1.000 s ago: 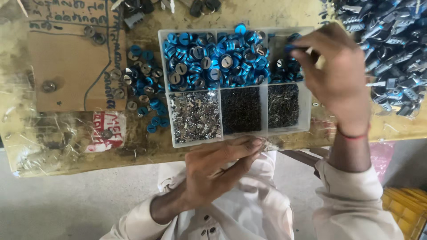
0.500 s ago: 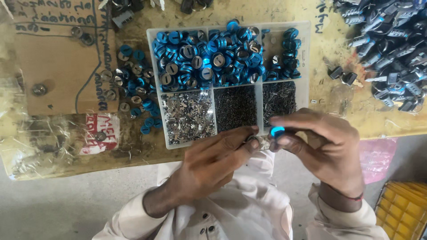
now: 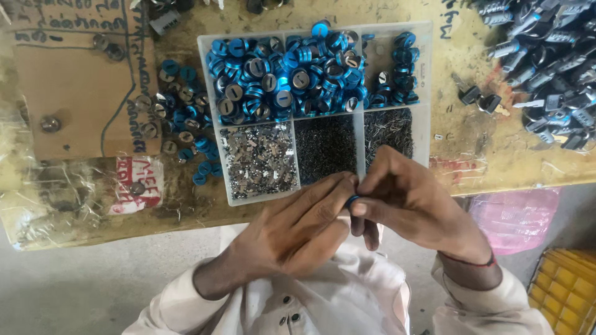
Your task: The person assembles keys by inserting small metal pins into a key blank and then attaching a blue plastic cap. The person repeats this process multiple times, handling key blanks, pins, and caps from a compartmentalized tray on a cluttered workbench.
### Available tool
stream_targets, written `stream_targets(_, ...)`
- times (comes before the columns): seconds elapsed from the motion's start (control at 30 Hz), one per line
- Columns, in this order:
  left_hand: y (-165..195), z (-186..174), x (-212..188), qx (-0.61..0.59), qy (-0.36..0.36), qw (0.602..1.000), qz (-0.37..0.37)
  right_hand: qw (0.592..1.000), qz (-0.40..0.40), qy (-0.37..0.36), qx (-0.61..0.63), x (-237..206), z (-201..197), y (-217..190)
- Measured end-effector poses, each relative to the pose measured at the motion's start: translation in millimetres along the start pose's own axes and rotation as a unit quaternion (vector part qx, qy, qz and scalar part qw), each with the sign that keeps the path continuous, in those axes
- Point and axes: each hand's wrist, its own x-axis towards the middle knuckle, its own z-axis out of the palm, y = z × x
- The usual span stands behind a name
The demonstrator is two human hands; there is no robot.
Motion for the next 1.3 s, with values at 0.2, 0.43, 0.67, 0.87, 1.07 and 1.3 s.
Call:
stream_targets(0.2, 15.2, 29.2, -0.8, 0.024, 0.119, 0.992, -0.038, 0.996, -0.034, -0.015, 0.077, 2.3, 20.1, -1.8)
stream_targets(0.43, 7.0, 40.8, -17.9, -0.108, 0.143, 0.977, -0.115, 0.639, -0.167, 0.367, -0.655, -0.9, -56.4, -18.5)
stream_targets(0.67, 7.7, 9.2, -5.2, -0.156, 0.085, 0.973, -0.146, 0.640, -0.150, 0.346, -0.670, -1.6, -110.7, 9.0)
stream_targets(0.87, 7.1, 15.0, -3.2, -0.144, 0.094, 0.976, -0.133, 0.615, -0.148, 0.333, -0.699, -1.7, -113.9, -2.4)
stream_targets(1.07, 5.2, 20.0, -6.3, -0.128, 0.096, 0.979, -0.128, 0.595, -0.218, 0.308, -0.710, 11.3, -133.3, 3.4)
stream_targets(1.3, 2.1, 11.0, -3.9, -0.128, 0.086, 0.980, -0.125, 0.847, -0.246, 0.378, -0.282, -5.6, -85.8, -11.4)
